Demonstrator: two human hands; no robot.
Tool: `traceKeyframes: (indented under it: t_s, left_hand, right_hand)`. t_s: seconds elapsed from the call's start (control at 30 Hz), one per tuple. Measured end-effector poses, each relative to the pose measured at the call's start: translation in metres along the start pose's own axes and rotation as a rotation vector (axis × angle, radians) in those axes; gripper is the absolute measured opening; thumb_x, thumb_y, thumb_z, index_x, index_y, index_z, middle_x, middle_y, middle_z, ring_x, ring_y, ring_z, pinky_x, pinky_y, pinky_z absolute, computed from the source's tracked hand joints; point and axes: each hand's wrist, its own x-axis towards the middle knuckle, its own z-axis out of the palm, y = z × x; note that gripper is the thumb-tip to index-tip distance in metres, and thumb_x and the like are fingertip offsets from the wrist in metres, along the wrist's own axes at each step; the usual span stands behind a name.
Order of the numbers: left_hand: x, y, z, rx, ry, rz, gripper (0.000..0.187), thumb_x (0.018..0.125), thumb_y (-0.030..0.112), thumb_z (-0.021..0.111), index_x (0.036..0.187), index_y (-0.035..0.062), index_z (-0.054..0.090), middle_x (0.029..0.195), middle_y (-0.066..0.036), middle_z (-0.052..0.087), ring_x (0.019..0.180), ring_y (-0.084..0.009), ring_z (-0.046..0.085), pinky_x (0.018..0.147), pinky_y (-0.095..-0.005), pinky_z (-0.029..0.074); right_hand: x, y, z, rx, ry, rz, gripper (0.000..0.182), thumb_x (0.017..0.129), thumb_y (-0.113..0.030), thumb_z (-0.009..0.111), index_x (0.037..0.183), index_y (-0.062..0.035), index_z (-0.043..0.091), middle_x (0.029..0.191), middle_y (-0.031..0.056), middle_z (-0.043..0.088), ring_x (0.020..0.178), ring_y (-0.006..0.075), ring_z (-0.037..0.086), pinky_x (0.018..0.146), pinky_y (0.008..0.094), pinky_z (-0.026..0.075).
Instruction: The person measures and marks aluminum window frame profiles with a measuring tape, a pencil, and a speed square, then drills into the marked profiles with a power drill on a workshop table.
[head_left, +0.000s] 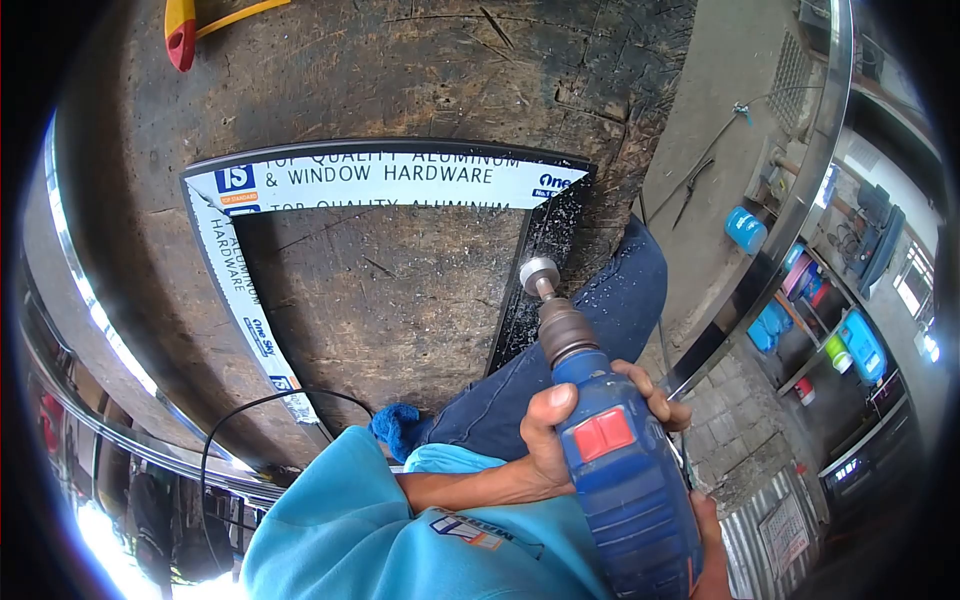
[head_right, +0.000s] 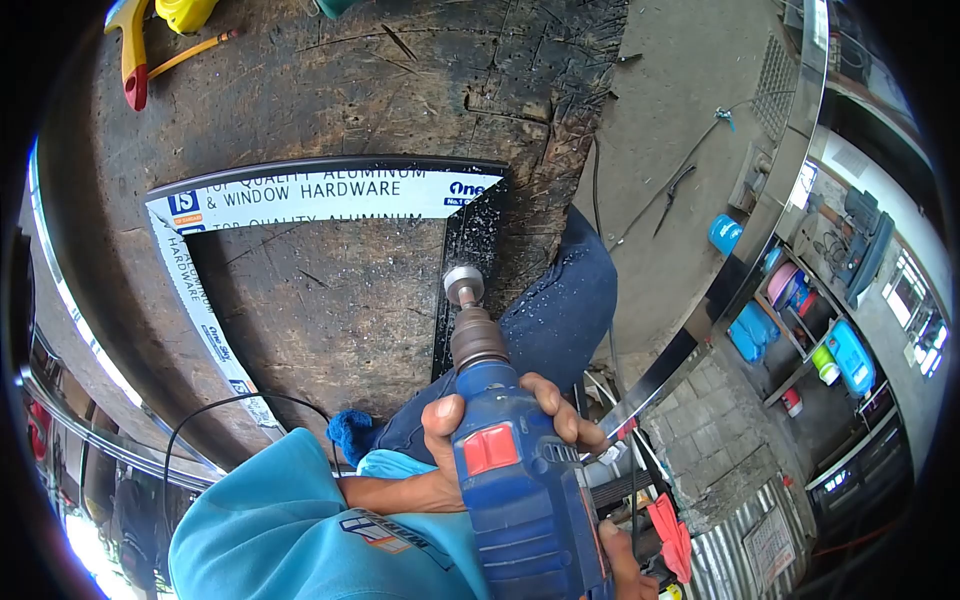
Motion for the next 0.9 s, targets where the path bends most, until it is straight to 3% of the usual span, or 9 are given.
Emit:
traceKeyframes:
  t_s: [0.03, 0.07, 0.13, 0.57, 0.9]
  left_hand:
    - [0.0, 0.001, -0.001, -0.001, 0.001, -0.006, 0.064, 0.071, 0.053, 0.057, 0.109, 0.0017, 0.051, 0.096, -0.017, 0.059, 0.096, -0.0354, 0.06, 0.084, -0.0487, 0.049]
    - [0.0, 0.002, -0.004, 0.01, -0.03, -0.005, 0.065, 0.071, 0.054, 0.057, 0.109, 0.0017, 0.051, 0.096, -0.017, 0.059, 0.096, -0.0352, 0.059, 0.084, -0.0485, 0.049]
    - [0.001, 0.003, -0.007, 0.023, -0.066, -0.003, 0.066, 0.071, 0.054, 0.057, 0.11, 0.0017, 0.051, 0.096, -0.017, 0.059, 0.095, -0.0351, 0.059, 0.084, -0.0483, 0.049]
    - [0.005, 0.002, -0.006, 0.01, -0.044, 0.03, 0.066, 0.071, 0.053, 0.057, 0.108, -0.0006, 0.051, 0.096, -0.019, 0.058, 0.091, -0.0349, 0.061, 0.078, -0.0489, 0.051]
    - [0.004, 0.003, -0.003, 0.095, 0.045, 0.019, 0.064, 0.071, 0.052, 0.056, 0.105, -0.0024, 0.053, 0.093, -0.02, 0.059, 0.088, -0.034, 0.061, 0.076, -0.0462, 0.052]
  right_hand:
    - [-0.003, 0.003, 0.002, 0.148, -0.05, 0.085, 0.101, 0.08, -0.023, 0.073, 0.149, -0.0035, 0.002, 0.145, 0.0285, 0.03, 0.121, 0.0392, 0.048, 0.098, 0.0412, 0.042]
    - [-0.001, -0.002, 0.0, 0.143, -0.05, 0.089, 0.101, 0.08, -0.023, 0.073, 0.149, -0.0035, 0.002, 0.145, 0.0285, 0.03, 0.121, 0.0392, 0.048, 0.098, 0.0412, 0.042]
    - [0.006, -0.014, -0.006, -0.148, -0.001, -0.018, 0.101, 0.08, -0.022, 0.073, 0.149, -0.005, 0.001, 0.144, 0.0278, 0.031, 0.122, 0.0396, 0.047, 0.099, 0.0406, 0.041]
    - [0.004, 0.011, 0.001, -0.072, 0.014, -0.105, 0.099, 0.08, -0.018, 0.072, 0.15, -0.0076, 0.002, 0.145, 0.0262, 0.031, 0.123, 0.0422, 0.046, 0.099, 0.0409, 0.041]
    - [0.036, -0.003, 0.003, 0.477, 0.185, 0.145, 0.086, 0.076, -0.015, 0.072, 0.141, -0.0026, 0.016, 0.129, 0.0231, 0.042, 0.113, 0.0367, 0.052, 0.094, 0.0401, 0.045]
